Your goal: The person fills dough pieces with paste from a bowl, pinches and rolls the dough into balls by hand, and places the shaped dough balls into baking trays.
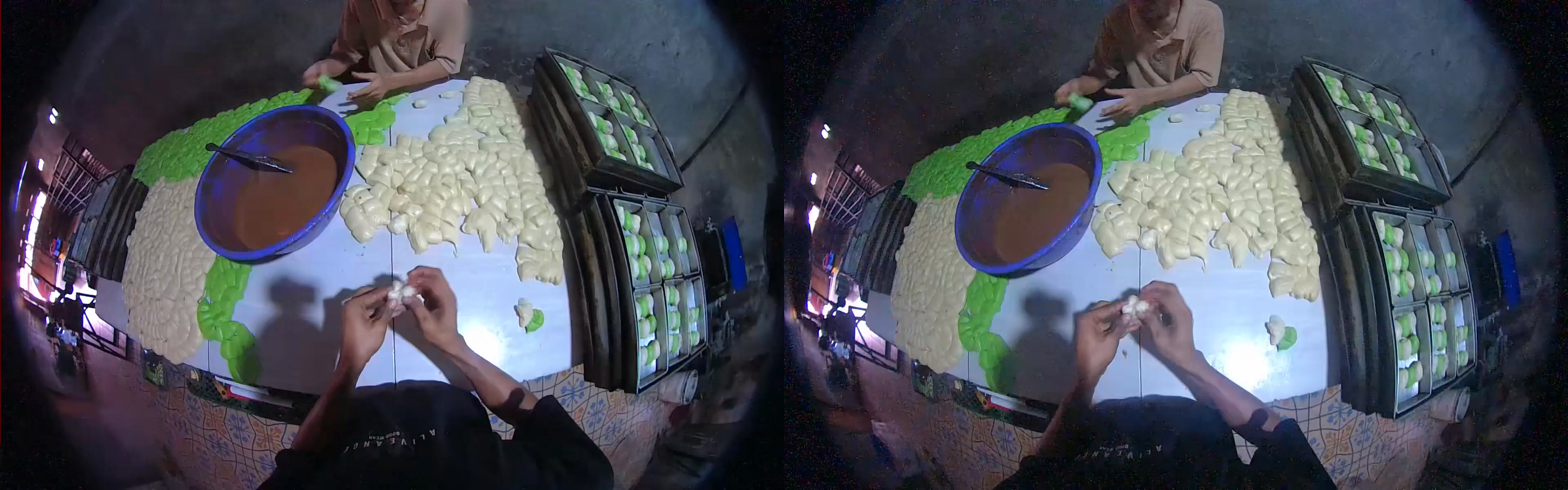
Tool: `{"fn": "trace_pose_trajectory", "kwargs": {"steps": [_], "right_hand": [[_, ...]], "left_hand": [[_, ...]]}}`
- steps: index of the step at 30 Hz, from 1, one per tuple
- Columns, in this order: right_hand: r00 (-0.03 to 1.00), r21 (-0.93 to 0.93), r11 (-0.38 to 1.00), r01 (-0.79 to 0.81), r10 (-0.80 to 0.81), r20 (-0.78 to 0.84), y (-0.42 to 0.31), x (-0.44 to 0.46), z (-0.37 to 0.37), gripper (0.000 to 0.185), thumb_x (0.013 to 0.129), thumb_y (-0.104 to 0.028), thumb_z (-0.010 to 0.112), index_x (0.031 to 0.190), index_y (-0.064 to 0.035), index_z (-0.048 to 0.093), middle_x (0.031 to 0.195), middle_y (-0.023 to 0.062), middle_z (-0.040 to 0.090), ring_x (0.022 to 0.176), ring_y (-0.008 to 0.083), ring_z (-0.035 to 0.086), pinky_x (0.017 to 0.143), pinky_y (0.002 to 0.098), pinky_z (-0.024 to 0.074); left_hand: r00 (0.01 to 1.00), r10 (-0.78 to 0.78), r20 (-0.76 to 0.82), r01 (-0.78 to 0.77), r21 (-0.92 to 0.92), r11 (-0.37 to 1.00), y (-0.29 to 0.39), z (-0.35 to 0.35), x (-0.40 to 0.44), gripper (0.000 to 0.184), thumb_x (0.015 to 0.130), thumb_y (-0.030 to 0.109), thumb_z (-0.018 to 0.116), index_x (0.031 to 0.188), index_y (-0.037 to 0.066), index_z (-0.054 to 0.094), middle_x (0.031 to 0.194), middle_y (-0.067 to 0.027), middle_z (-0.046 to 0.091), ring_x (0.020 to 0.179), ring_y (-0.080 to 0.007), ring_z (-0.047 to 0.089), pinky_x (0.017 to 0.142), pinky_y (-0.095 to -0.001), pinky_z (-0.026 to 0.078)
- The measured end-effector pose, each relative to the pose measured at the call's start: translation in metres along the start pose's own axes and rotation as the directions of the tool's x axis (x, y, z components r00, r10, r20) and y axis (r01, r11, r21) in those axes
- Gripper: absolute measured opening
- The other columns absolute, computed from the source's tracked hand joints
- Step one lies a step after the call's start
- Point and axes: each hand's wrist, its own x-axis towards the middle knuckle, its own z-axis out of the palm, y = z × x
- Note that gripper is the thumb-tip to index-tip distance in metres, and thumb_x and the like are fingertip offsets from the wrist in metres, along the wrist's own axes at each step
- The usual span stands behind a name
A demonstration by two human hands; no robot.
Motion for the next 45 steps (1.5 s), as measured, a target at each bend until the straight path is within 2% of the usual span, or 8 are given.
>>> {"fn": "trace_pose_trajectory", "kwargs": {"steps": [9,14,18,21,26,34,40,45], "right_hand": [[0.955,-0.060,0.969,-0.240,0.247,0.164,-0.028,-0.025,-0.011,0.021,0.090,-0.010,0.060,0.108,0.0018,0.064,0.109,0.0122,0.058,0.096,0.0196,0.058,0.078,0.0294,0.0469],[0.946,0.019,0.946,-0.323,0.323,-0.002,-0.023,-0.045,0.001,0.042,0.092,-0.014,0.060,0.132,-0.0061,0.052,0.102,0.0058,0.059,0.083,0.0154,0.056,0.076,0.0290,0.0474],[0.408,0.344,0.220,-0.913,0.470,0.783,-0.003,-0.053,-0.032,0.054,0.091,-0.008,0.058,0.140,-0.0029,0.038,0.108,0.0088,0.060,0.080,0.0161,0.062,0.067,0.0291,0.0534],[0.664,0.137,0.698,-0.703,0.575,0.478,-0.013,-0.048,-0.045,0.044,0.085,0.002,0.057,0.128,0.0011,0.052,0.110,0.0124,0.064,0.085,0.0182,0.066,0.077,0.0298,0.0542],[0.919,-0.118,0.913,-0.390,0.379,-0.106,0.072,-0.027,-0.074,0.041,0.078,0.003,0.056,0.119,0.0046,0.061,0.116,0.0143,0.066,0.106,0.0193,0.062,0.094,0.0298,0.0462],[0.939,-0.336,0.885,-0.324,0.343,-0.003,0.038,-0.034,-0.063,0.026,0.077,-0.004,0.060,0.102,-0.0004,0.066,0.087,0.0218,0.066,0.079,0.0349,0.064,0.077,0.0384,0.0486],[0.967,-0.764,0.645,0.036,0.172,0.190,0.046,-0.052,-0.049,0.080,0.073,-0.044,0.073,0.137,-0.0088,0.041,0.130,0.0306,0.043,0.122,0.0477,0.038,0.099,0.0526,0.0387],[0.963,-0.599,0.789,-0.133,0.246,0.111,0.072,-0.068,-0.037,0.031,0.079,-0.018,0.069,0.106,-0.0041,0.060,0.101,0.0148,0.056,0.101,0.0319,0.053,0.087,0.0420,0.0415]], "left_hand": [[0.975,-0.179,0.133,0.210,-0.276,0.938,-0.007,0.000,-0.027,0.015,0.093,0.010,0.061,0.087,-0.002,0.065,0.077,-0.0005,0.061,0.067,-0.0055,0.054,0.058,-0.0201,0.043],[0.973,0.228,0.041,-0.231,0.241,0.943,-0.024,0.007,-0.041,0.020,0.086,0.000,0.064,0.104,-0.002,0.057,0.081,-0.0071,0.059,0.073,-0.0097,0.058,0.062,-0.0228,0.048],[0.951,0.036,0.309,-0.027,-0.034,0.999,-0.024,-0.003,-0.055,0.060,0.078,-0.010,0.061,0.131,0.003,0.034,0.102,-0.0088,0.052,0.094,-0.0160,0.058,0.079,-0.0294,0.052],[0.888,0.415,0.198,-0.434,0.063,0.899,-0.047,-0.005,-0.058,0.062,0.072,-0.006,0.064,0.128,0.000,0.038,0.106,-0.0118,0.049,0.107,-0.0233,0.055,0.090,-0.0332,0.048],[0.993,0.075,-0.097,-0.068,0.075,0.995,-0.071,-0.009,-0.052,0.038,0.083,0.000,0.057,0.120,-0.002,0.048,0.100,-0.0096,0.057,0.105,-0.0214,0.057,0.089,-0.0319,0.046],[0.998,-0.032,-0.054,0.038,0.106,0.994,-0.103,0.009,-0.028,0.033,0.095,0.009,0.054,0.124,-0.005,0.051,0.110,-0.0133,0.063,0.097,-0.0165,0.060,0.082,-0.0286,0.048],[0.964,-0.230,-0.134,0.206,-0.169,0.964,-0.102,0.019,-0.022,0.040,0.094,0.021,0.054,0.126,-0.001,0.045,0.110,-0.0132,0.062,0.098,-0.0188,0.060,0.083,-0.0296,0.047],[0.929,0.257,-0.265,-0.188,0.258,0.948,-0.147,-0.010,-0.016,0.033,0.093,0.022,0.050,0.119,0.001,0.050,0.110,-0.0107,0.057,0.098,-0.0213,0.056,0.080,-0.0338,0.048]]}}
